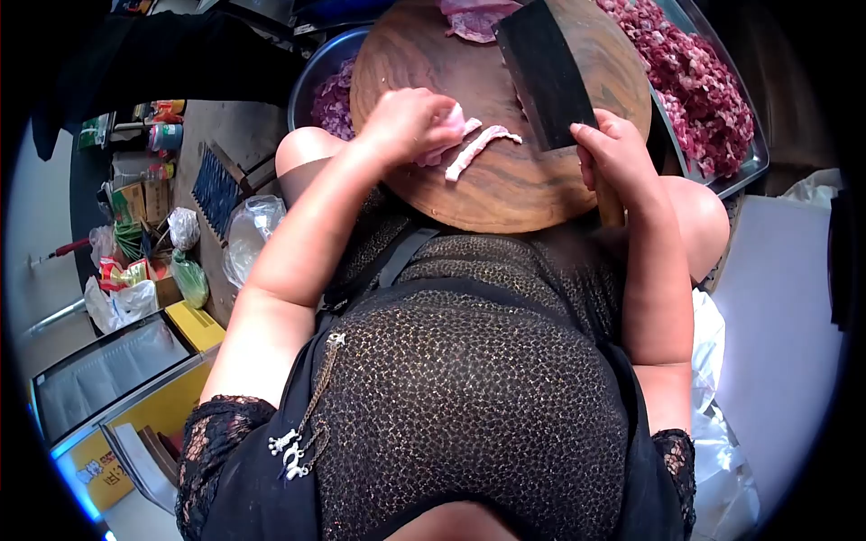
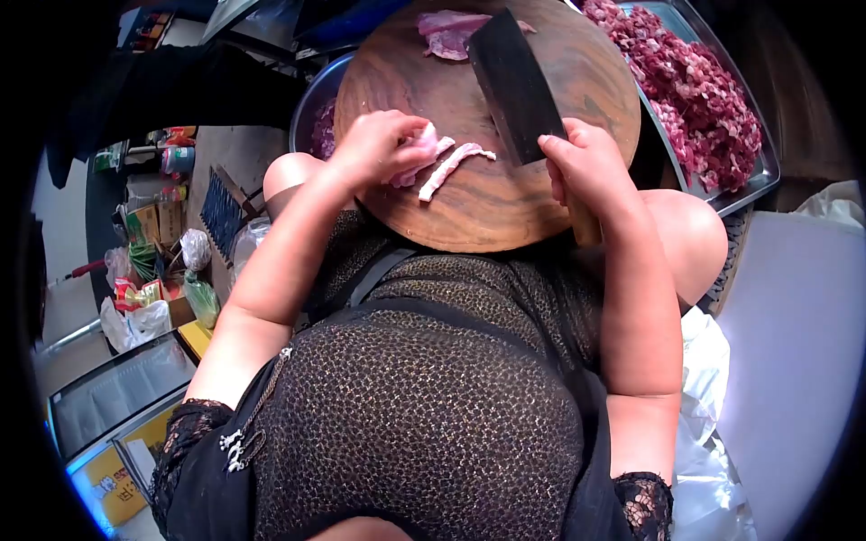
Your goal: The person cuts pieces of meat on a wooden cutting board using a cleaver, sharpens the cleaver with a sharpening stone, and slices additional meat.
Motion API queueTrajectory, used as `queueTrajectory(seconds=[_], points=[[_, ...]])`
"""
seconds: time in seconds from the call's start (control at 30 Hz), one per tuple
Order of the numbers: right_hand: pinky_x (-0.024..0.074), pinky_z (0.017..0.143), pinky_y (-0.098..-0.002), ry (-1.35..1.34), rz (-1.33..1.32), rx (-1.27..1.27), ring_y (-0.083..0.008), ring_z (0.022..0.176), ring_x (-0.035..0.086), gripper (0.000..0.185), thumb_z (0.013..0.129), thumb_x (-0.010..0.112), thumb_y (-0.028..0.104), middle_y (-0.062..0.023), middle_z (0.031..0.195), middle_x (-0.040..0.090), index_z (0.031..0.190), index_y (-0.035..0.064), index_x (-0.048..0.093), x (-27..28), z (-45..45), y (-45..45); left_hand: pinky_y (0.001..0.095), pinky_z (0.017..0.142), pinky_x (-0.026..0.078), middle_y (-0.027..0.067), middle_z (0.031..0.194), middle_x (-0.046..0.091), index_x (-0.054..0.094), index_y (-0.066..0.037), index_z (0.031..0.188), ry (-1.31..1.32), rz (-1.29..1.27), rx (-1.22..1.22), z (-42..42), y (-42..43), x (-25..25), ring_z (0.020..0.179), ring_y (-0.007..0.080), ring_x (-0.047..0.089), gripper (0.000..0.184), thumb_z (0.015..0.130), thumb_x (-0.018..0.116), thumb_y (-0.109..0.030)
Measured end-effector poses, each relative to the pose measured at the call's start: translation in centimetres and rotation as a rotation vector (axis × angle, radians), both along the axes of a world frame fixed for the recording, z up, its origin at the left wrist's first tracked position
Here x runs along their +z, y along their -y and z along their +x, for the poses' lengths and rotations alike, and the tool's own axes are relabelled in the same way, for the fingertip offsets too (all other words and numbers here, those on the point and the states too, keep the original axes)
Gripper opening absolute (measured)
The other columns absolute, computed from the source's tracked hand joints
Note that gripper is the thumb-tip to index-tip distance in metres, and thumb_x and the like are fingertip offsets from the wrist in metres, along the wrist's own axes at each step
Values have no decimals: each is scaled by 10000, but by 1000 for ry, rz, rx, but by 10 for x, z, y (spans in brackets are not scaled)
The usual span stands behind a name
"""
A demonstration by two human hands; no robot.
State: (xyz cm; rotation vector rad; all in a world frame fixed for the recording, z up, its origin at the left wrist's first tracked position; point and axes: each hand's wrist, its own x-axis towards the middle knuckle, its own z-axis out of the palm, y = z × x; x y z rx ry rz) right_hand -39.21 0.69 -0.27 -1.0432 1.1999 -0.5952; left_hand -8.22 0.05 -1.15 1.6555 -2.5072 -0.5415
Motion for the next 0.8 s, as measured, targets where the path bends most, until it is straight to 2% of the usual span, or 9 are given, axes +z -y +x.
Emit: queueTrajectory(seconds=[0.07,0.17,0.23,0.3,0.33,0.47,0.57,0.7,0.8], points=[[399,390,-267,-55,-12,20,-119,417,473,121,942,567,164,-3,603,506,910,50,548,-6,-1,-2,348,866,508,177,1038,643,646,-26,1170,-88,-55,47,2,-7,-14,1017,310,624,490,811,757,-341],[395,387,-266,-27,13,-14,-118,414,470,117,942,568,163,-3,601,504,920,49,553,-2,-1,-8,331,829,511,151,1000,648,646,-12,1151,-305,-97,188,-1,-11,-19,989,266,635,437,828,759,-285],[394,386,-266,-30,12,-20,-119,411,468,116,942,567,162,-4,601,503,921,49,554,-2,-3,-9,320,796,514,126,958,658,676,-7,1086,-261,-119,172,-8,-15,-6,958,223,643,349,838,759,-238],[393,385,-266,-28,10,-28,-119,409,467,114,942,567,161,-5,600,502,921,49,554,-2,-4,-10,325,769,516,121,903,662,713,-14,987,-263,429,398,-21,-17,9,903,221,652,287,846,746,-262],[392,384,-266,-25,1,-22,-120,407,465,114,942,566,160,-5,600,502,922,49,555,-1,-4,-10,337,749,516,121,868,661,732,-28,915,-202,218,285,-19,-19,0,854,241,651,268,846,734,-286],[390,382,-266,-13,4,-24,-120,404,463,115,943,566,160,-1,600,502,913,49,551,-1,-2,-10,381,761,518,132,883,662,730,-47,919,-117,-87,79,-24,-23,-17,858,290,645,266,820,716,-293],[389,382,-265,-52,-26,5,-116,409,467,124,943,569,160,1,597,502,886,54,538,-4,-3,-10,390,777,520,132,889,665,719,-50,918,-73,-201,118,-25,-23,-30,879,297,645,253,822,699,-283],[389,382,-266,-40,-34,7,-114,409,468,140,942,573,162,-1,592,503,862,61,520,-2,-1,-9,386,785,530,150,915,684,712,-46,931,-115,26,291,-42,-14,-15,870,310,663,259,833,689,-285],[390,384,-265,-71,-36,4,-115,403,468,149,940,575,166,-4,581,502,854,62,511,2,2,-7,385,811,522,147,958,685,728,-69,983,-184,24,233,-49,-16,-22,903,298,659,334,837,700,-368]])
